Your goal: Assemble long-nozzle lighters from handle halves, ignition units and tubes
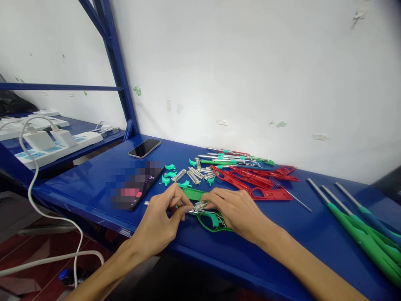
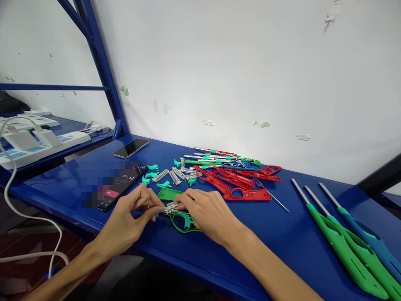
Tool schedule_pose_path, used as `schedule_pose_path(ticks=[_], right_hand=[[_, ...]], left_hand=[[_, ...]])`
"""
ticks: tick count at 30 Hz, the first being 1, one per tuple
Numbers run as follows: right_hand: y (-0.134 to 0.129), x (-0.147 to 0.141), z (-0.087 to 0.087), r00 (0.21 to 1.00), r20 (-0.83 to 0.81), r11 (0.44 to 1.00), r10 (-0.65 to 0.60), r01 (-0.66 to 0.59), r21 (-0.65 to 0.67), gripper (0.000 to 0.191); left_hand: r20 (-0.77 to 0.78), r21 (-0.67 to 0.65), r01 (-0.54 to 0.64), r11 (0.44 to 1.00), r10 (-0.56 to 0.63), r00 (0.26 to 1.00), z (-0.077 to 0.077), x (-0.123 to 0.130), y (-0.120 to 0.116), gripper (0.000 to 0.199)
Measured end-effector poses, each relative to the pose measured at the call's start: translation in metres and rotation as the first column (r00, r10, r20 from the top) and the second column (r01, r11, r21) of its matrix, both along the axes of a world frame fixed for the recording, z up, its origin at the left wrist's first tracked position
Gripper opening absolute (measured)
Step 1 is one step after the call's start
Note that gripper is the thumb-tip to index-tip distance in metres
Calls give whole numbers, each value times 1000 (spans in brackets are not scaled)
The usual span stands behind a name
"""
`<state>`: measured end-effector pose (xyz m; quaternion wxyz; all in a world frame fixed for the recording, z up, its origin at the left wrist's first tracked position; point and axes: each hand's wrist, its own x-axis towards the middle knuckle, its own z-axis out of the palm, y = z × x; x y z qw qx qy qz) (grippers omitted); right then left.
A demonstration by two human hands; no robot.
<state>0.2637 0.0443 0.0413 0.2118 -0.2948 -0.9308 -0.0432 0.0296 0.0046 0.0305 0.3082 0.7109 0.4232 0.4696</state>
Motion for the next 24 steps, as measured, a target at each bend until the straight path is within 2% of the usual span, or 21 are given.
schedule_pose_path(ticks=[11, 24], right_hand=[[-1, 1, -1, 1000, 18, 997, 18, -17, -69, 23], [1, 0, -7, 997, -61, 978, 47, -59, -200, 31]], left_hand=[[-82, 36, 34, 999, -31, 996, 1, -1, -2, 43], [-135, 81, 34, 996, -23, 991, 1, -3, -3, 45]])
